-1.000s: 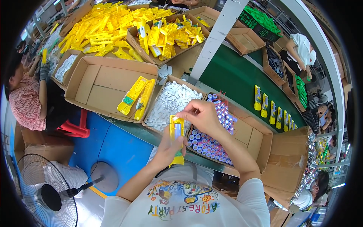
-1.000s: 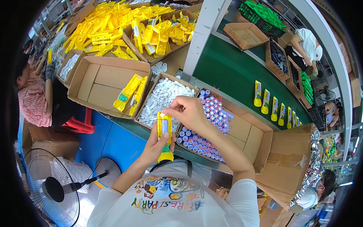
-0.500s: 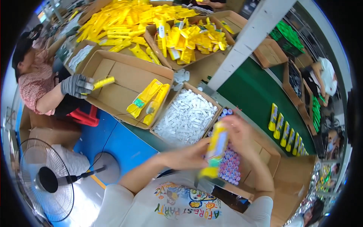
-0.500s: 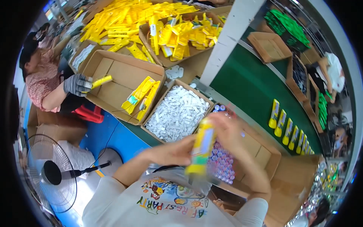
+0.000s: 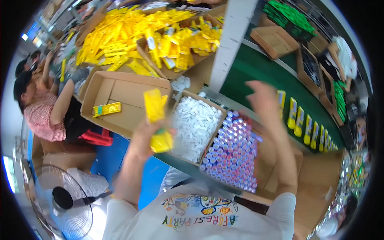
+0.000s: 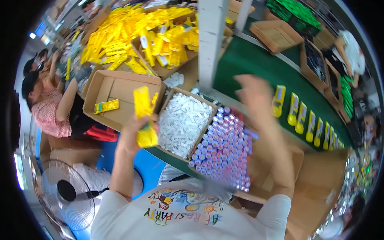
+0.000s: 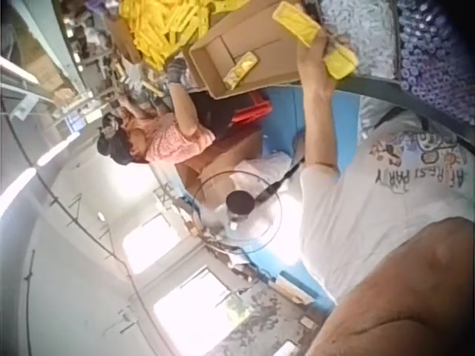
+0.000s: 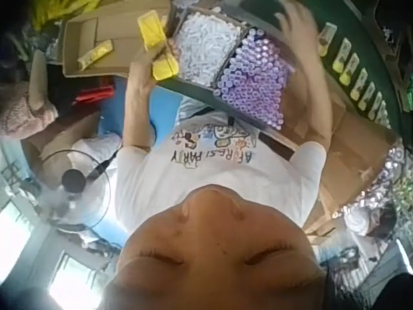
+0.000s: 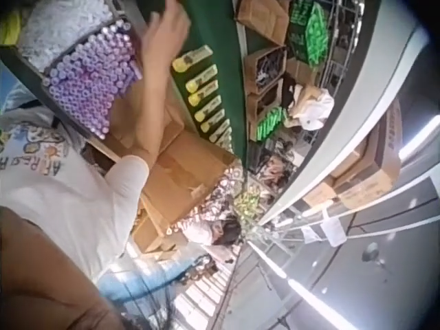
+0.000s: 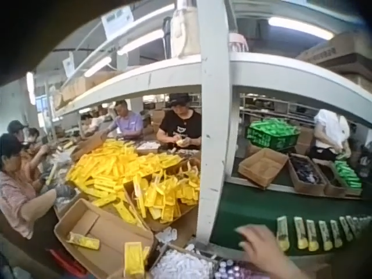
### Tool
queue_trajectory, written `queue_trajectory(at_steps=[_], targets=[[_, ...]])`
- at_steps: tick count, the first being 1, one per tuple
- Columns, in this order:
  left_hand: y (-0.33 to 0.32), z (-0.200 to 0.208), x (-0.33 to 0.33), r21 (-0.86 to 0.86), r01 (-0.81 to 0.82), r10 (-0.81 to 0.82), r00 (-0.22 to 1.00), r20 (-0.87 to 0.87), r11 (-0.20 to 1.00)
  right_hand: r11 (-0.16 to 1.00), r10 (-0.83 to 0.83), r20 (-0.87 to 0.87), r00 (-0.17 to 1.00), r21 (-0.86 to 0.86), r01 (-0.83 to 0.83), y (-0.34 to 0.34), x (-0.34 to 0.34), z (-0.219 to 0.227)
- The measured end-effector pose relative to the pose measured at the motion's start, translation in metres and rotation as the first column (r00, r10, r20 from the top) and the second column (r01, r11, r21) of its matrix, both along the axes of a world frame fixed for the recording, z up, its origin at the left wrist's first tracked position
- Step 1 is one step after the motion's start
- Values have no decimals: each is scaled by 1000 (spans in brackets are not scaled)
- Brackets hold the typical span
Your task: Assembling electronic components and battery housings into small yellow flashlight casings on a factory production line.
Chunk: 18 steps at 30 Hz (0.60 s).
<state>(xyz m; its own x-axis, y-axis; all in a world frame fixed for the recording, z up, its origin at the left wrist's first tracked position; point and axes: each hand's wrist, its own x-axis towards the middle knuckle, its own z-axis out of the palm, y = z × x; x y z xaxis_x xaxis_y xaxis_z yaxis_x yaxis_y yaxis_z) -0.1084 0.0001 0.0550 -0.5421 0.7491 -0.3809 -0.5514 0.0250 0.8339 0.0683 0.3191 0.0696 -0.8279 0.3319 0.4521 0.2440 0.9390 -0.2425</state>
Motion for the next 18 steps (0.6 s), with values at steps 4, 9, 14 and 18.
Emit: queue_trajectory(at_steps=[4, 9, 14, 18], targets=[[34, -2, 63, 232, 65, -155, 906, 394, 971, 616, 784, -45, 619, 182, -766, -112, 6, 1], [38, -15, 101, 252, 55, -87, 989, 121, 966, 434, 451, -337, 826, -726, -533, -131, 34, -9], [35, -13, 124, 184, 185, -105, 921, -375, 965, 673, 224, -157, 962, -688, -270, -154, 40, 2], [39, -28, 131, 247, 171, -130, 976, -174, 954, 827, 2, -241, 971, -546, -137, -174, 55, -13]])
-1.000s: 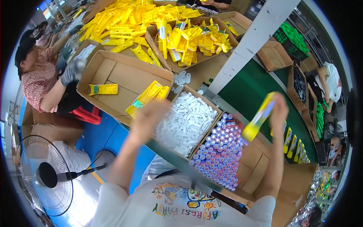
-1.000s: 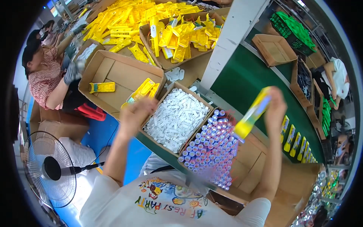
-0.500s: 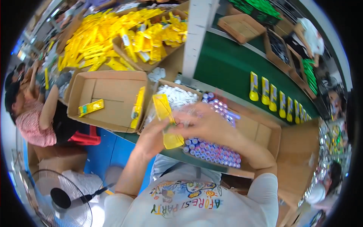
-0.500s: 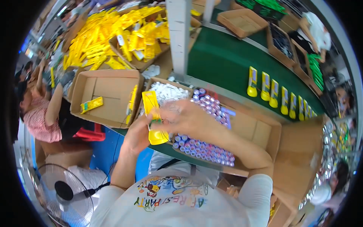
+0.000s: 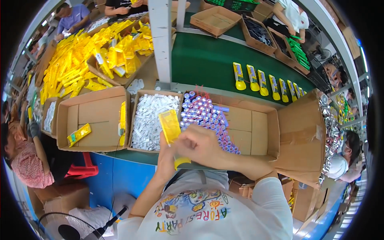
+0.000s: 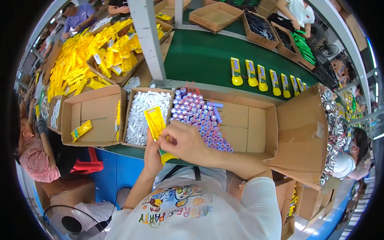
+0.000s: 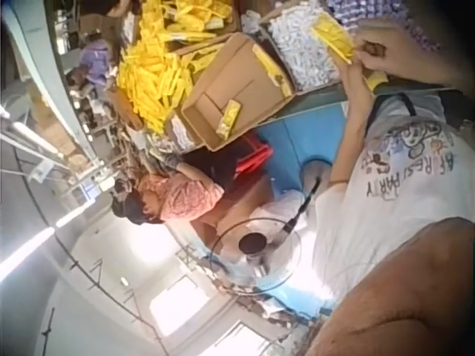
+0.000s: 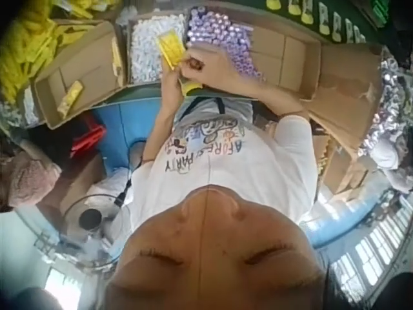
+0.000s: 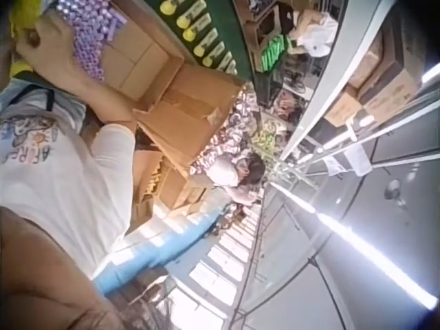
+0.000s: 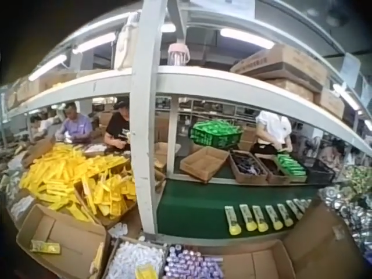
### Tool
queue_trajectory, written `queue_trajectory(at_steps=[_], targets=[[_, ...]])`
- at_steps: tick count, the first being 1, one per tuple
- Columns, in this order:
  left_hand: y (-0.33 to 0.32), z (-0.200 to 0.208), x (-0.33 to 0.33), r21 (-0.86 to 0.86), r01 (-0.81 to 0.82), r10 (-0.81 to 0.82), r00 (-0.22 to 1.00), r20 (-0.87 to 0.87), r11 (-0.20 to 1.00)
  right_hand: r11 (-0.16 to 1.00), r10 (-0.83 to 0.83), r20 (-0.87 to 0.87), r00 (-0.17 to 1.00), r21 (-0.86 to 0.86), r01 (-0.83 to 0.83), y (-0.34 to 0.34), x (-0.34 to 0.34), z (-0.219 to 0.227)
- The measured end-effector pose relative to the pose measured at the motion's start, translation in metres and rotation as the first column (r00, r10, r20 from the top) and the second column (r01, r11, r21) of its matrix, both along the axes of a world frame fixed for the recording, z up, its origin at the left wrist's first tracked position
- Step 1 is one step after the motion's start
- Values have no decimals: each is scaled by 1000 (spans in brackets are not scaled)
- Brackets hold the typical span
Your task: Assembling electronic components and battery housings into small yellow flashlight casings on a factory production line.
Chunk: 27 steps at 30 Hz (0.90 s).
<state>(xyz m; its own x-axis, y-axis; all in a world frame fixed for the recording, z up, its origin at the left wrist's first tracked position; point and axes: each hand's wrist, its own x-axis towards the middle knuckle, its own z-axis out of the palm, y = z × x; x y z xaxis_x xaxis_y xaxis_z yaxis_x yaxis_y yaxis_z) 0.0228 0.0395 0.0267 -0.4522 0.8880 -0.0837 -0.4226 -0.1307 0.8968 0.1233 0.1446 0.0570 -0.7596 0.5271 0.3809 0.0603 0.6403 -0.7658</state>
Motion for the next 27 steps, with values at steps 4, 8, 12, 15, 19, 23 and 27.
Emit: queue_trajectory(at_steps=[4, 8, 12, 15, 19, 23, 27], targets=[[10, -8, 1, 66, 34, -55, 934, 354, 997, 936, -7, -75, 997, 350, 33, 5, 13, -26], [18, -20, 9, -91, 21, -31, 994, -109, 996, 896, 239, -67, 969, 400, -193, 37, 31, -14], [19, -4, 6, 15, 206, -207, 978, 16, 978, 849, -258, 330, 908, 526, 50, 144, 76, -51], [13, -5, 9, 5, 219, -218, 974, -64, 976, 922, -214, 494, 842, 388, 7, 158, 88, -64], [6, -8, 15, 31, 242, -239, 968, -80, 970, 960, -240, 517, 822, 2, 279, 123, 84, -39], [6, -13, 14, 19, 281, -281, 960, 2, 960, 820, -275, -64, 959, 506, 269, 58, 60, 6], [6, -14, 14, -12, 285, -283, 955, 93, 958, 574, 174, 174, 969, 782, -243, 24, 49, 25]])
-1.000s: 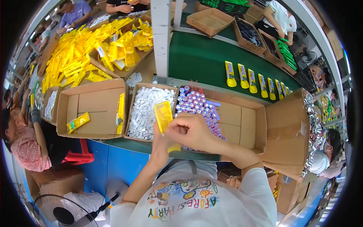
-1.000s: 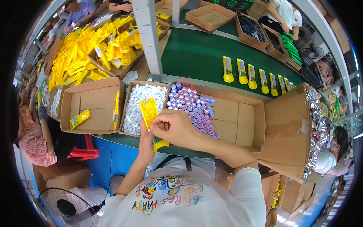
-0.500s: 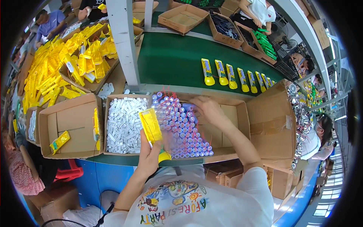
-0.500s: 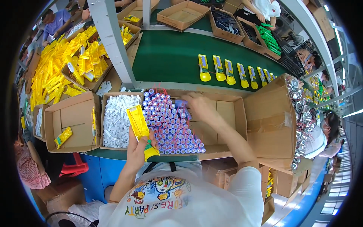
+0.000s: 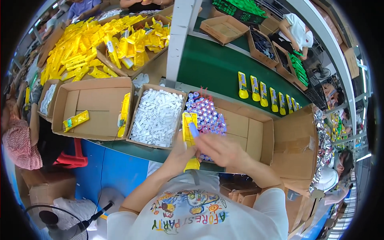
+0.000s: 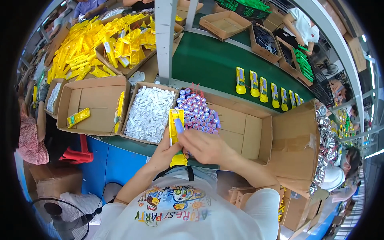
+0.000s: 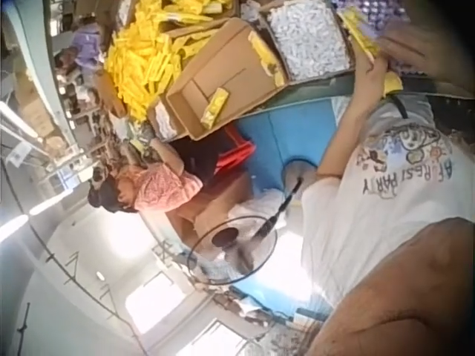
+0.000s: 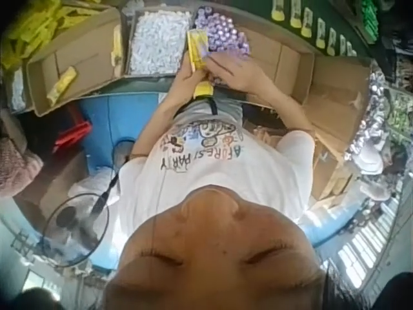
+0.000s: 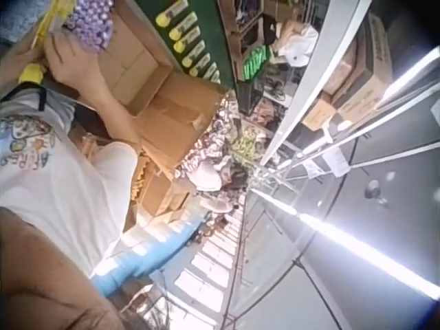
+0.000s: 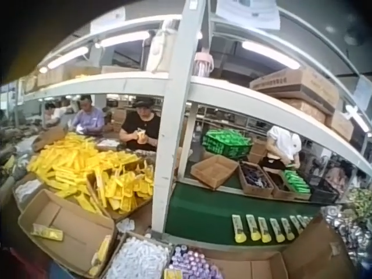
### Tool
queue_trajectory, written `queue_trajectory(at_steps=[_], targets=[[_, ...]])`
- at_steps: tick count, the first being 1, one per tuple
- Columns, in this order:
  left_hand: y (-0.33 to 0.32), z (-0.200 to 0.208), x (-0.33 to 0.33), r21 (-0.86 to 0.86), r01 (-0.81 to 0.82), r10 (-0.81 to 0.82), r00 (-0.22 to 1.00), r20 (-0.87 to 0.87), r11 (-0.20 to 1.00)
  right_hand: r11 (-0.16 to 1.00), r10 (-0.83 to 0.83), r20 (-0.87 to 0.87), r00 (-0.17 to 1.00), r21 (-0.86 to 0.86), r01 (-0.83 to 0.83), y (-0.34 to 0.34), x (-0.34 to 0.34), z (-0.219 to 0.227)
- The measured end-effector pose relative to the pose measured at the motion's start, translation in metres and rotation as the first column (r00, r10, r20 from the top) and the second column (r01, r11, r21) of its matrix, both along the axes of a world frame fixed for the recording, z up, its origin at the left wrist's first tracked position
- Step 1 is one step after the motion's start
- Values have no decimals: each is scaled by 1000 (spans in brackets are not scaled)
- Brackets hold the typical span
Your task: Assembling electronic components and battery housings into small yellow flashlight casings on a factory production line.
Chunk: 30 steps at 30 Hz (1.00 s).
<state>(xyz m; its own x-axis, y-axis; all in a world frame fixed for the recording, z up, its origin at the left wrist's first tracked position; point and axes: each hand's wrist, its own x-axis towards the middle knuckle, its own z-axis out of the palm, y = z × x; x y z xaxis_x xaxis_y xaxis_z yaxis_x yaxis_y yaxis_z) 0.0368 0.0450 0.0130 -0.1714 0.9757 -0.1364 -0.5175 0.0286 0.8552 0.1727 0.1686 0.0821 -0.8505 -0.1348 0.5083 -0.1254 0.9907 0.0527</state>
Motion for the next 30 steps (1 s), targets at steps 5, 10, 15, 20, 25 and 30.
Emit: queue_trajectory(at_steps=[5, 10, 15, 20, 25, 30], targets=[[-10, 7, -19, -49, 0, 6, 994, 111, 999, 987, 90, 183, 979, -149, -63, -4, -21, 2], [-43, 9, -65, -52, -59, 71, 960, 272, 997, 804, 358, 151, 921, -551, -222, 12, -72, -23], [-57, 1, -92, -25, -418, 399, 845, 355, 908, 980, 47, 407, 912, -197, 38, 54, -153, -74], [-69, -4, -79, -65, -427, 417, 819, 395, 902, 973, -30, 607, 794, -163, 162, 52, -162, -65], [-70, -6, -65, -75, -387, 386, 844, 373, 919, 825, 128, 349, 928, -558, 96, 56, -135, -50], [-68, -1, -60, -49, -319, 314, 876, 367, 947, 727, 164, 190, 968, -687, 11, 51, -124, -54]])
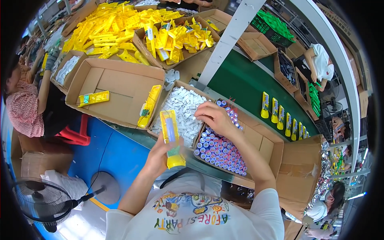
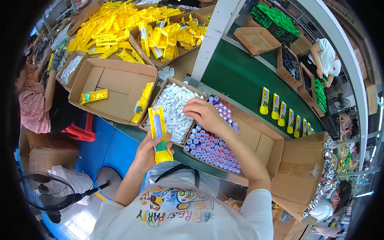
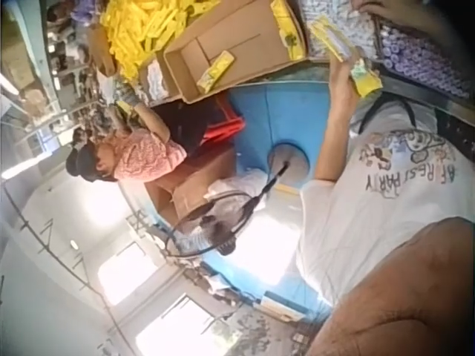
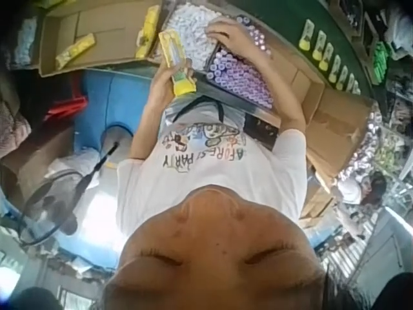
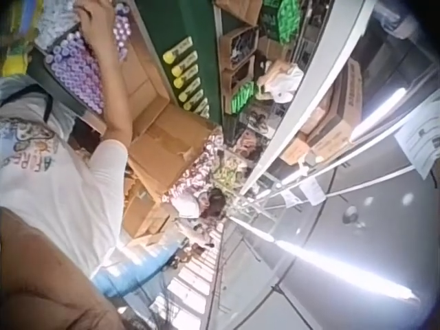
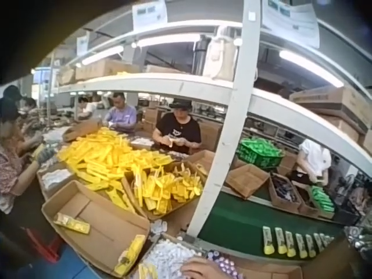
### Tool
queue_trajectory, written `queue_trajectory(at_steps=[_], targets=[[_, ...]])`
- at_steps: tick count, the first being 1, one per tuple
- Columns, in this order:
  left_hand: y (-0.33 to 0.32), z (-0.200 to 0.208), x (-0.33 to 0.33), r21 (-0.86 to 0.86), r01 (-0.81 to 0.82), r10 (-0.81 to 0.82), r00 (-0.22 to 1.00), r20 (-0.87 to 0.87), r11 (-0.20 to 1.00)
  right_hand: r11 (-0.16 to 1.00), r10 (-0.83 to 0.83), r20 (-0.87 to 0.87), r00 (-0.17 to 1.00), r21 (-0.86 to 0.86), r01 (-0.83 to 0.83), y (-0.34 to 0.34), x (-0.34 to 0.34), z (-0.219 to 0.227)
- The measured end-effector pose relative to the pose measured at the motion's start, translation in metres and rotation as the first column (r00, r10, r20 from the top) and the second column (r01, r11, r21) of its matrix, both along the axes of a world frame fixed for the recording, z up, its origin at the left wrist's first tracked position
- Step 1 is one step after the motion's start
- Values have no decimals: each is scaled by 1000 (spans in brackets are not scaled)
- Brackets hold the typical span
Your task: Assembling electronic components and battery housings into small yellow flashlight casings on a factory production line.
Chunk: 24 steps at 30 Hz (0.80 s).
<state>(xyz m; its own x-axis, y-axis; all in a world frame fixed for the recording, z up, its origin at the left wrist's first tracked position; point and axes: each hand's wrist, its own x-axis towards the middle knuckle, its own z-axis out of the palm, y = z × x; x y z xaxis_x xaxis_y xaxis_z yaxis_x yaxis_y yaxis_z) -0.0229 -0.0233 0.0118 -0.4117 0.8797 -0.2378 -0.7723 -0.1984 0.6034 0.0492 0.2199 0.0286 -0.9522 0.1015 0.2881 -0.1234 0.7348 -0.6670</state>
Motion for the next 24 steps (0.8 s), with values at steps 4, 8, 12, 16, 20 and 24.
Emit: queue_trajectory(at_steps=[4, 8, 12, 16, 20, 24], targets=[[7, 1, 7, -75, 4, -2, 1000, 25, 997, 993, 25, -19, 1000, -117, -27, -7, 5, 5], [13, -8, 13, -80, 11, -35, 951, -306, 997, 981, -18, 125, 992, -190, 42, -33, 8, 36], [19, -2, 16, -115, -13, -43, 881, -471, 993, 971, -38, 210, 977, -223, 85, -39, 10, 43], [18, 0, 12, -162, 18, -105, 830, -548, 987, 932, -91, 257, 962, -319, 174, -44, 12, 52], [20, 12, 16, -249, 52, -192, 792, -579, 967, 918, -132, 396, 909, -297, 262, -37, 12, 55], [23, 15, 16, -255, 41, -189, 787, -587, 966, 883, -137, 349, 927, -381, 274, -31, 12, 51]])
